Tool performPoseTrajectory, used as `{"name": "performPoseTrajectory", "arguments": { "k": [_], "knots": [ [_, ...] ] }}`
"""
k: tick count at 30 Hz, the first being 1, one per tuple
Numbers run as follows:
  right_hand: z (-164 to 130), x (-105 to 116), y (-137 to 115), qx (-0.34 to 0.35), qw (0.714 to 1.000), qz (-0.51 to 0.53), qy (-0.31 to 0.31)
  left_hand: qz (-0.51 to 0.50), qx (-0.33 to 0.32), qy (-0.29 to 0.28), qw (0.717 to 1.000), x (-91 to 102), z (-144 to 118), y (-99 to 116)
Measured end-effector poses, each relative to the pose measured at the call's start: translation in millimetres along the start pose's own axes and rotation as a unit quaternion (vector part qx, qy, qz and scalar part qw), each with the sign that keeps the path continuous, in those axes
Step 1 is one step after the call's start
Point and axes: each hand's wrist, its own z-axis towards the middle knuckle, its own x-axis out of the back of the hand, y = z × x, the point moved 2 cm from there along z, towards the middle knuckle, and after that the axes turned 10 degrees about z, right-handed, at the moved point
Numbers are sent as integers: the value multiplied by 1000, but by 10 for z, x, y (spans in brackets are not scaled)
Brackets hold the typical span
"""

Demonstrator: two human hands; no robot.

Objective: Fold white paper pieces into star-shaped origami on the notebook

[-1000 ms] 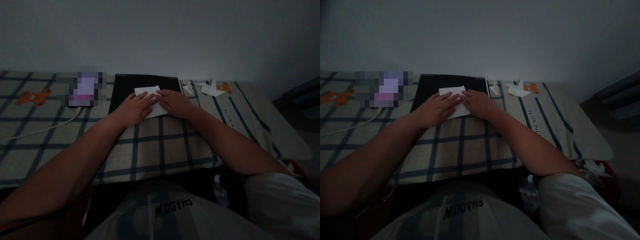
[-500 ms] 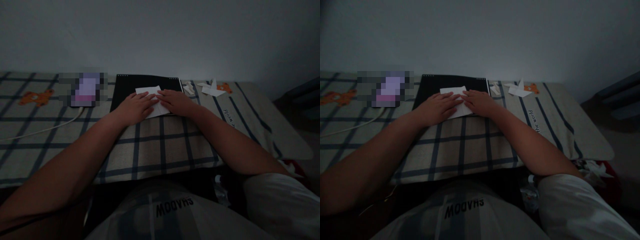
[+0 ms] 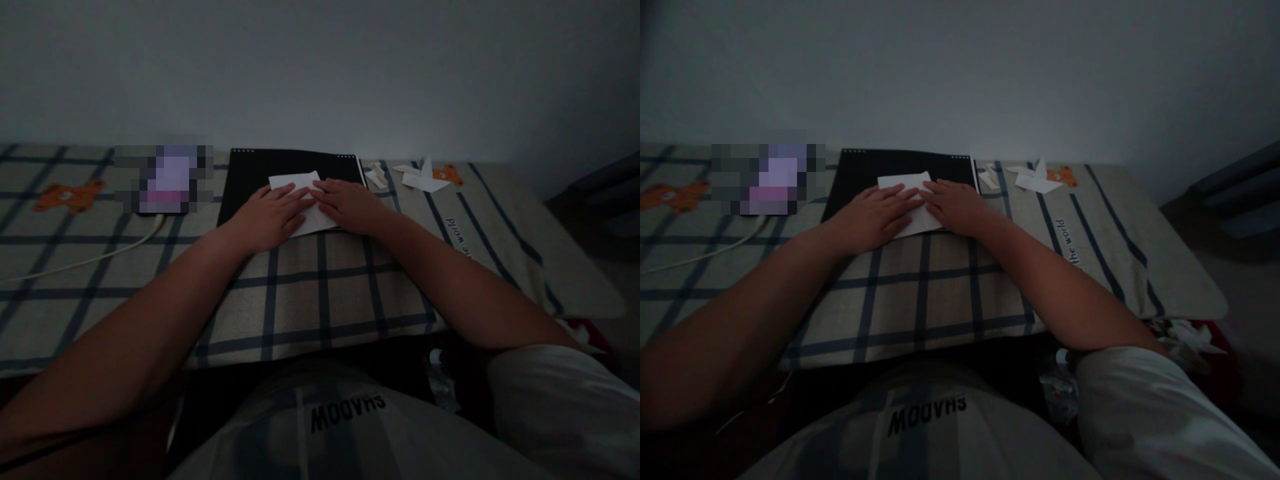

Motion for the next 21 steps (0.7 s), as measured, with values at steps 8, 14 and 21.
{"name": "performPoseTrajectory", "arguments": {
  "k": [8,14,21],
  "knots": [
    [4,-16,-37,-22,1000,-6,-1,-7,-2,-11,1000,-4,-6,5],
    [3,-15,-17,-5,1000,8,7,2,5,-18,1000,8,-16,21],
    [5,-6,-40,-17,1000,0,2,-2,5,-15,1000,24,-11,17]
  ]
}}
